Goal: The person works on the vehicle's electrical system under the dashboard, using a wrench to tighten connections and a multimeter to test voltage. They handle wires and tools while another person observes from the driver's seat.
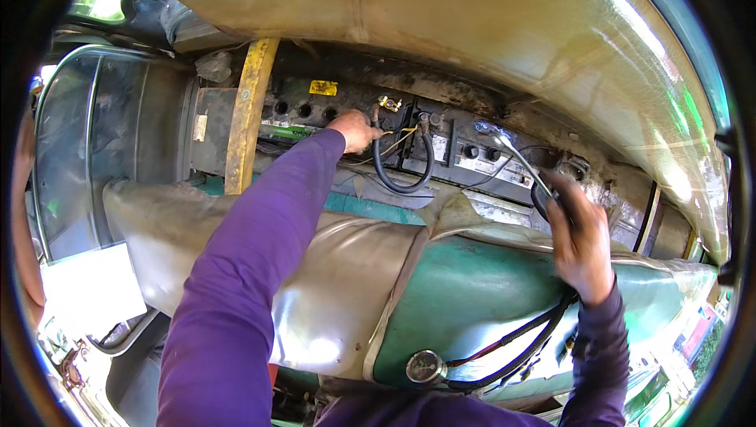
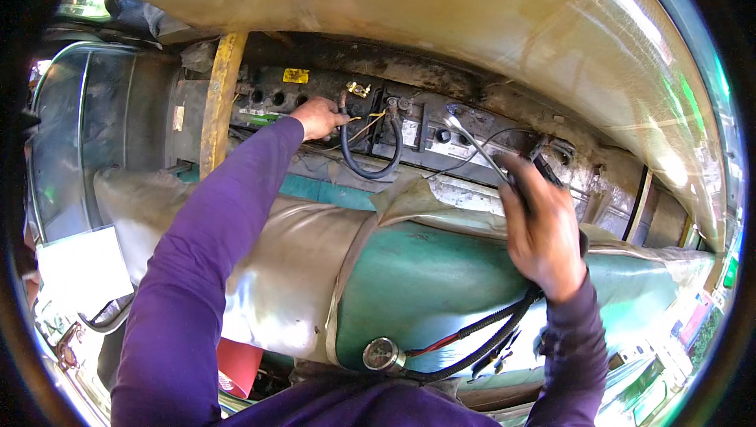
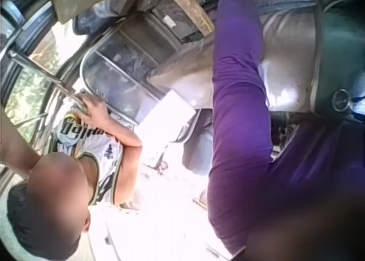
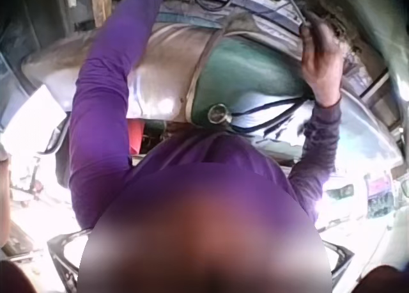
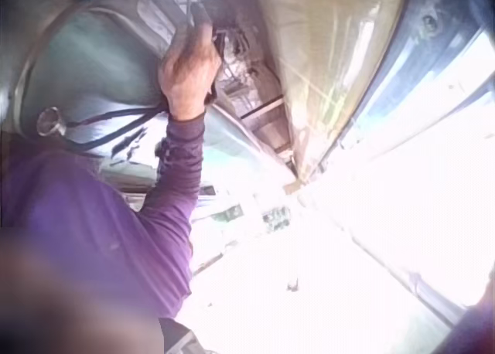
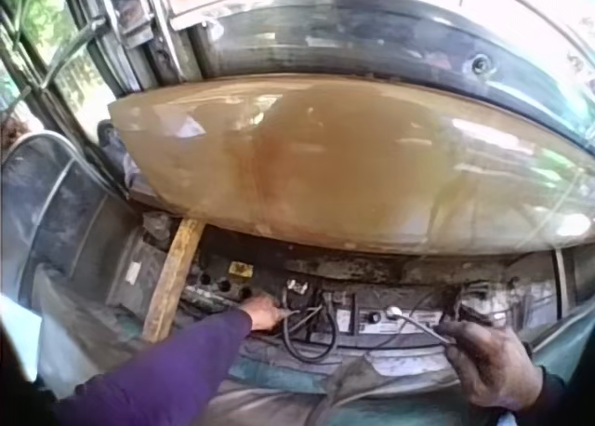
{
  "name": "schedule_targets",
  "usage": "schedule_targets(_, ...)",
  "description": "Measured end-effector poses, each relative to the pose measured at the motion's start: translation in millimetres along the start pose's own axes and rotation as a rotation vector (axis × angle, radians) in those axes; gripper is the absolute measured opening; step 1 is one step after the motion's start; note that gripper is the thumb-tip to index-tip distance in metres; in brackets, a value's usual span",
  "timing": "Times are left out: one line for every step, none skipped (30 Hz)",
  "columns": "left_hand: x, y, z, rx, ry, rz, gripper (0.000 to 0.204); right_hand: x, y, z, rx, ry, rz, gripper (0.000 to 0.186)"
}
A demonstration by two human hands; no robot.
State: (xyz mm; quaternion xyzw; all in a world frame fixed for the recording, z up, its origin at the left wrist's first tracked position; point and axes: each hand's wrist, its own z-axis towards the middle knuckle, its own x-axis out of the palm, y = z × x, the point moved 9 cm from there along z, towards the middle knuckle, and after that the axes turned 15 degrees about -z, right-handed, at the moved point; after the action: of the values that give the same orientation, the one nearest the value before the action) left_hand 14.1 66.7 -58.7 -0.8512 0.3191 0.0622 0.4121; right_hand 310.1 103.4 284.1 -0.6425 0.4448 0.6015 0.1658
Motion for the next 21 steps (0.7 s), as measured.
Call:
schedule_targets(-2, -3, -3, -0.028, -0.018, -0.049, 0.042, -7, -7, -20, 0.028, -0.074, 0.011, 0.031)
schedule_targets(-4, -4, -6, -0.078, -0.06, -0.155, 0.04, -14, -10, -38, 0.003, -0.152, 0.009, 0.03)
schedule_targets(-5, -6, -10, -0.123, -0.108, -0.262, 0.038, -19, -16, -57, 0.005, -0.219, -0.026, 0.03)
schedule_targets(-14, -1, -19, -0.199, -0.193, -0.416, 0.034, -19, -23, -76, 0.046, -0.279, -0.054, 0.03)
schedule_targets(-15, 2, -27, -0.263, -0.272, -0.584, 0.031, -23, -28, -97, 0.07, -0.348, -0.116, 0.03)
schedule_targets(-16, -2, -27, -0.259, -0.293, -0.617, 0.031, -23, -43, -118, 0.181, -0.366, -0.015, 0.031)
schedule_targets(-16, -6, -28, -0.261, -0.304, -0.574, 0.028, -22, -57, -139, 0.301, -0.385, 0.061, 0.031)
schedule_targets(-15, -10, -27, -0.251, -0.316, -0.539, 0.025, -21, -70, -161, 0.423, -0.354, 0.024, 0.033)
schedule_targets(-15, -13, -25, -0.237, -0.333, -0.497, 0.023, -22, -76, -176, 0.428, -0.4, -0.009, 0.034)
schedule_targets(-21, -31, -22, -0.083, -0.311, -0.153, 0.021, -25, -84, -194, 0.458, -0.461, -0.039, 0.035)
schedule_targets(-22, -47, -23, 0.072, -0.283, 0.198, 0.021, -25, -88, -208, 0.441, -0.491, -0.078, 0.036)
schedule_targets(-15, -59, -24, 0.194, -0.231, 0.528, 0.02, -25, -97, -229, 0.509, -0.466, -0.106, 0.037)
schedule_targets(-18, -59, -25, 0.182, -0.259, 0.55, 0.023, -23, -109, -253, 0.611, -0.426, -0.125, 0.038)
schedule_targets(-20, -56, -25, 0.138, -0.27, 0.546, 0.026, -20, -119, -275, 0.663, -0.388, -0.158, 0.04)
schedule_targets(-22, -56, -24, 0.098, -0.282, 0.542, 0.03, -19, -118, -289, 0.579, -0.438, -0.231, 0.04)
schedule_targets(-21, -58, -24, 0.108, -0.26, 0.611, 0.027, -11, -119, -300, 0.521, -0.479, -0.306, 0.041)
schedule_targets(-19, -52, -23, 0.066, -0.202, 0.567, 0.026, -3, -115, -314, 0.46, -0.518, -0.381, 0.041)
schedule_targets(-18, -46, -22, 0.024, -0.144, 0.523, 0.025, 13, -123, -332, 0.553, -0.426, -0.292, 0.042)
schedule_targets(-22, -36, -22, -0.059, -0.159, 0.319, 0.023, 25, -124, -340, 0.526, -0.366, -0.291, 0.043)
schedule_targets(-25, -21, -23, -0.184, -0.179, 0.074, 0.023, 33, -126, -348, 0.55, -0.331, -0.286, 0.043)
schedule_targets(-30, -15, -25, -0.208, -0.242, -0.096, 0.023, 37, -128, -352, 0.562, -0.312, -0.305, 0.043)
